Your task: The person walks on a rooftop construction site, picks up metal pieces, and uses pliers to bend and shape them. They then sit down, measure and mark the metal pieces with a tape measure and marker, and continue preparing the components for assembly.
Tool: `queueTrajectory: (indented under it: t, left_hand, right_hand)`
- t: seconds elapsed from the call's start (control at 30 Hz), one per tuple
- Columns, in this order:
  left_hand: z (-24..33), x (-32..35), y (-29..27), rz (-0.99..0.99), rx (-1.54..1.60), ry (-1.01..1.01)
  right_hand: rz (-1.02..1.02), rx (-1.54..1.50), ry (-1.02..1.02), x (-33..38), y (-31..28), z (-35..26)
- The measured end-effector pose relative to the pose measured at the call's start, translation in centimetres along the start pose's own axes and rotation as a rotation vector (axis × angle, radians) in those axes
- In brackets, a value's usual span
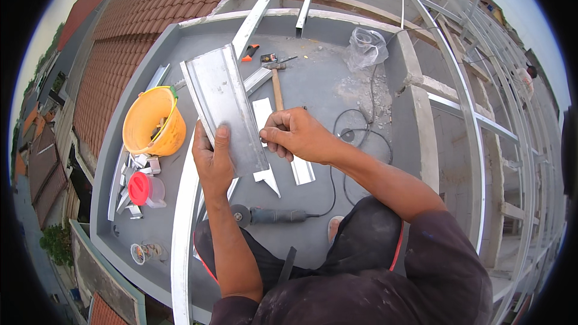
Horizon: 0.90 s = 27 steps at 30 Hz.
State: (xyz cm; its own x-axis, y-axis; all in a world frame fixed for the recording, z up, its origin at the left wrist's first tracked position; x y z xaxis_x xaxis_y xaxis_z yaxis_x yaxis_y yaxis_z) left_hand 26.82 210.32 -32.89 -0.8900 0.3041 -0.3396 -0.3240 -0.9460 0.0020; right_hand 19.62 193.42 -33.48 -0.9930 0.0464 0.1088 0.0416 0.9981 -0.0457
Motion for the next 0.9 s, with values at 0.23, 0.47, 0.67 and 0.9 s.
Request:
queueTrajectory:
  t: [0.23, 0.47, 0.67, 0.9]
  left_hand:
    - [-0.8, 0.2, 0.1, -0.057, -0.010, 0.053]
    - [-1.8, -0.2, 0.2, -0.073, 0.044, -0.134]
    - [-1.9, -0.5, -0.4, -0.007, -0.057, -0.080]
    - [-5.1, 0.3, 0.3, -0.012, 0.097, -0.086]
  right_hand:
    - [-0.166, -0.069, 0.081, 1.1, 0.4, 1.1]
    - [0.021, 0.610, -0.567, 2.0, 0.3, -3.1]
    - [-0.092, 0.276, -0.259, 1.4, -0.9, -1.5]
    - [-0.095, -0.060, -0.009, 1.8, -1.6, 0.8]
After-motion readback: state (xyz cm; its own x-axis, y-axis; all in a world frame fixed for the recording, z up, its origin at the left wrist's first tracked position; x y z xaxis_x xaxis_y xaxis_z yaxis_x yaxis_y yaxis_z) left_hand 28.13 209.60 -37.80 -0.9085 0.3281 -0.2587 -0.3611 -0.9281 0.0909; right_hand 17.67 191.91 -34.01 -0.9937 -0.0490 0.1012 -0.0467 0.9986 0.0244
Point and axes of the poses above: each hand's wrist, its own x-axis away from the middle knuckle, its own y-axis out of the palm, z = x × y, the point moved 9 cm from there along -x, towards the middle knuckle, and after that the axes turned 5 degrees about -x, right-handed, at the moved point
